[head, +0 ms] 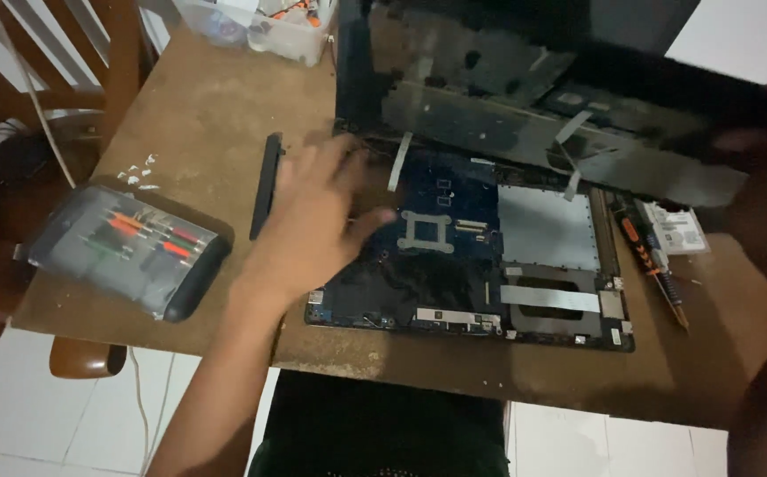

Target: Disassembling a laptop by disconnecting internal ribbon cables and removing motherboard screws using a screwdriver.

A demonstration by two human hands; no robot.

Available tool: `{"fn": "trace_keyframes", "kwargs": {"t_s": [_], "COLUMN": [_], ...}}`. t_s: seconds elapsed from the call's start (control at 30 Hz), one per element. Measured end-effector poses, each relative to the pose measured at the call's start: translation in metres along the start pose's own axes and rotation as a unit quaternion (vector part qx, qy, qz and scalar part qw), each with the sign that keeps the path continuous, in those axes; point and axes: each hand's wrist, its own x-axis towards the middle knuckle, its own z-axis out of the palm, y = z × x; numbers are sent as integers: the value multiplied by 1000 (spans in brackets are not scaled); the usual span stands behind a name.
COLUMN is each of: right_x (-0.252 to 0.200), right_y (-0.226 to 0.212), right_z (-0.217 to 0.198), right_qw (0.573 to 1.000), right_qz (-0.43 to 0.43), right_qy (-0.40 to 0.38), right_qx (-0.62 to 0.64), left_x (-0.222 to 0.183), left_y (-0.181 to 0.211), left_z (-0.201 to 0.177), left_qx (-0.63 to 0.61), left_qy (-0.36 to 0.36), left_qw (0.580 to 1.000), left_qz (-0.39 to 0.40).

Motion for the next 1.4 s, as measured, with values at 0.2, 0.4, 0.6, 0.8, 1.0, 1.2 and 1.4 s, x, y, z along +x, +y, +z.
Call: {"fn": "trace_keyframes", "kwargs": {"t_s": [0.2,0.4,0.6,0.8,1.0,1.2,1.4], "right_x": [13,10,19,6,-9,-3,11], "right_y": [-142,-134,-153,-174,-162,-181,-188], "right_z": [13,26,19,25,25,27,23], "right_qw": [992,984,960,969,975,954,936], "right_qz": [54,81,-42,-108,-146,-225,-298], "right_qy": [37,21,-32,49,76,123,72], "right_qx": [-110,-159,-275,-217,-150,-155,-172], "left_x": [-22,-25,-28,-25,-24,-30,-32], "left_y": [11,11,0,-4,3,11,13], "left_z": [-10,-9,6,18,18,4,3], "left_qx": [-164,-183,-123,-29,-93,-136,-147], "left_qy": [134,113,123,78,147,198,204], "left_qw": [974,970,982,995,980,964,959], "left_qz": [-78,-110,-73,-52,-101,-110,-129]}}
